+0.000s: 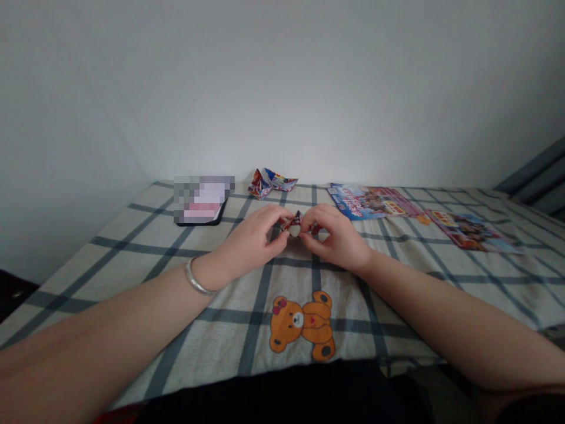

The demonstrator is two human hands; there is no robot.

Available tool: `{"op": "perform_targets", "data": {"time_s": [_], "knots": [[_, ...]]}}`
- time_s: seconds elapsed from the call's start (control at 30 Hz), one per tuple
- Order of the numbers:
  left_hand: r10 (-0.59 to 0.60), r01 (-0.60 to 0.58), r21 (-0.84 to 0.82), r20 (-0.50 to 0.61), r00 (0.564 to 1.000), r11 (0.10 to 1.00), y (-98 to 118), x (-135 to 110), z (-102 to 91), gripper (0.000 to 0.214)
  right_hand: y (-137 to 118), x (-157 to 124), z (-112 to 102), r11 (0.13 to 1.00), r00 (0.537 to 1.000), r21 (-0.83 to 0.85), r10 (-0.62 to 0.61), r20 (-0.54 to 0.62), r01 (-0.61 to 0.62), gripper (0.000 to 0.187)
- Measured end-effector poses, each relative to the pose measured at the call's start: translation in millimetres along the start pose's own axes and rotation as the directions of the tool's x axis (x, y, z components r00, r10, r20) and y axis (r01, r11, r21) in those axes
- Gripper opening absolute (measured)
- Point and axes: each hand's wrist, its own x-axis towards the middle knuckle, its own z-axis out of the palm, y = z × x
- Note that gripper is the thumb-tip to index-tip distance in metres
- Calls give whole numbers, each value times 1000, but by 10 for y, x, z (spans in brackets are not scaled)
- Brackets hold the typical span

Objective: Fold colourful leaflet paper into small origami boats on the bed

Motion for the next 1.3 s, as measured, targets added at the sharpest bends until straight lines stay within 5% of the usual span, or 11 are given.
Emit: {"op": "perform_targets", "data": {"time_s": [0.23, 0.43, 0.7, 1.13, 1.3], "knots": [[-137, 140, -21, 125, 983, 990, -65, 0, 20, 32, -18, -1, 5, 1000, 1000, -2, 6, 13, -6, 9], [-171, 187, -144, 117, 978, 972, -94, -16, 1, 39, -2, -28, 7, 991, 991, -8, 134, -12, -135, 13], [-252, 287, -264, 159, 954, 921, -86, -9, -40, 37, 125, -45, 58, 917, 929, 180, 369, -34, -357, 21], [-330, 355, -305, 130, 935, 884, -112, -8, -54, 38, 305, -60, 71, 746, 853, 451, 516, 73, -490, 34], [-303, 326, -256, 126, 945, 910, -112, 2, -45, 35, 280, -70, 41, 870, 919, 302, 391, 57, -389, 42]]}}
